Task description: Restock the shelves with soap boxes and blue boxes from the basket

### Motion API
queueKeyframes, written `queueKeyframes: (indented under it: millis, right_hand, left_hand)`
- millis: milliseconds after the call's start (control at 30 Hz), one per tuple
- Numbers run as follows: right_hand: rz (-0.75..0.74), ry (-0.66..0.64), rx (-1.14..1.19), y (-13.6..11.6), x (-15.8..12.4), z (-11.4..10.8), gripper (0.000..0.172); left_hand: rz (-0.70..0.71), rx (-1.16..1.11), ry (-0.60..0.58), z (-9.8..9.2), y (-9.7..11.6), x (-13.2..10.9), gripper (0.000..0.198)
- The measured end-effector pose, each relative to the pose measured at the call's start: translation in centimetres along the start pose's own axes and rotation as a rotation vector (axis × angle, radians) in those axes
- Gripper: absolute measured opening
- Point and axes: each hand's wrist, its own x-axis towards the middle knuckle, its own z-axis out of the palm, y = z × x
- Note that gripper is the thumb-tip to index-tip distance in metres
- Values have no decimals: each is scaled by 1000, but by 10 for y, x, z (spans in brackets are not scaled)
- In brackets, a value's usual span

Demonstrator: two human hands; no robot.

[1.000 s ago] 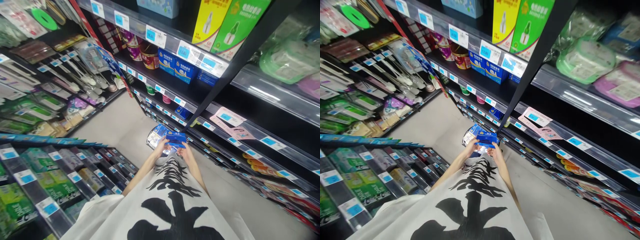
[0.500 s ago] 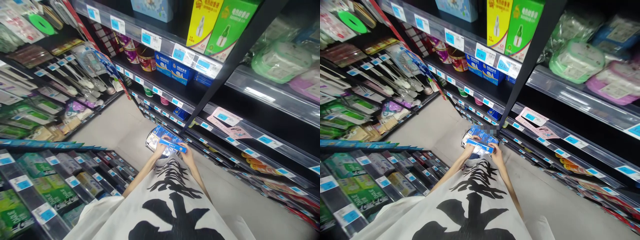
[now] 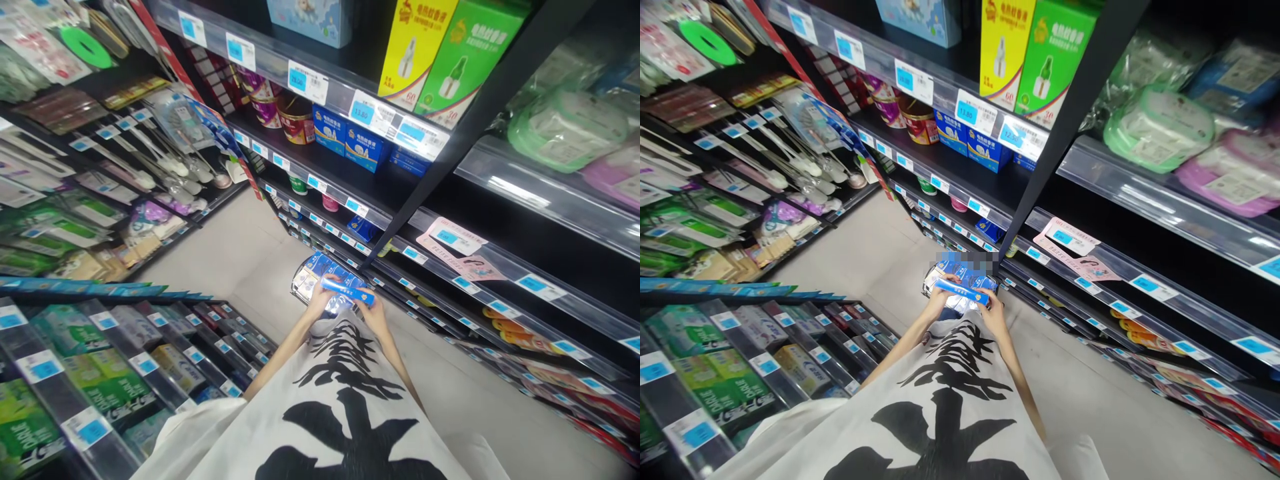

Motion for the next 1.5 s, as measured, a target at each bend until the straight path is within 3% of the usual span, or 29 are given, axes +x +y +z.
queueKeyframes:
  millis: [100, 300, 567, 767, 867, 1033, 1200, 1300, 1400, 1500]
  right_hand:
    - [81, 13, -21, 6, 0, 3, 28]
    - [120, 62, 226, -7, 13, 18, 47]
    - [83, 278, 430, -42, 36, 67, 51]
    - [29, 390, 577, -66, 68, 105, 40]
    - [24, 476, 667, -81, 91, 112, 38]
    - [-64, 616, 720, -114, 130, 112, 43]
    - [-151, 721, 740, -150, 172, 97, 40]
    - [-114, 799, 726, -168, 196, 86, 31]
    - [-4, 855, 750, -182, 218, 76, 20]
    - [93, 930, 757, -194, 236, 68, 11]
  left_hand:
    - [-38, -33, 43, -4, 2, 1, 24]
    - [-125, -210, 37, -13, 13, 8, 62]
    - [-106, -244, -147, -26, 52, 33, 91]
    - [-21, -206, -327, -37, 99, 70, 89]
    - [14, -161, -440, -51, 109, 84, 85]
    - [-45, -7, -523, -95, 84, 86, 66]
    - [-208, 166, -530, -165, 25, 72, 81]
    - [-267, 247, -526, -209, -3, 68, 90]
    - [-284, 344, -554, -245, -9, 76, 89]
    - [-219, 471, -579, -269, 3, 98, 80]
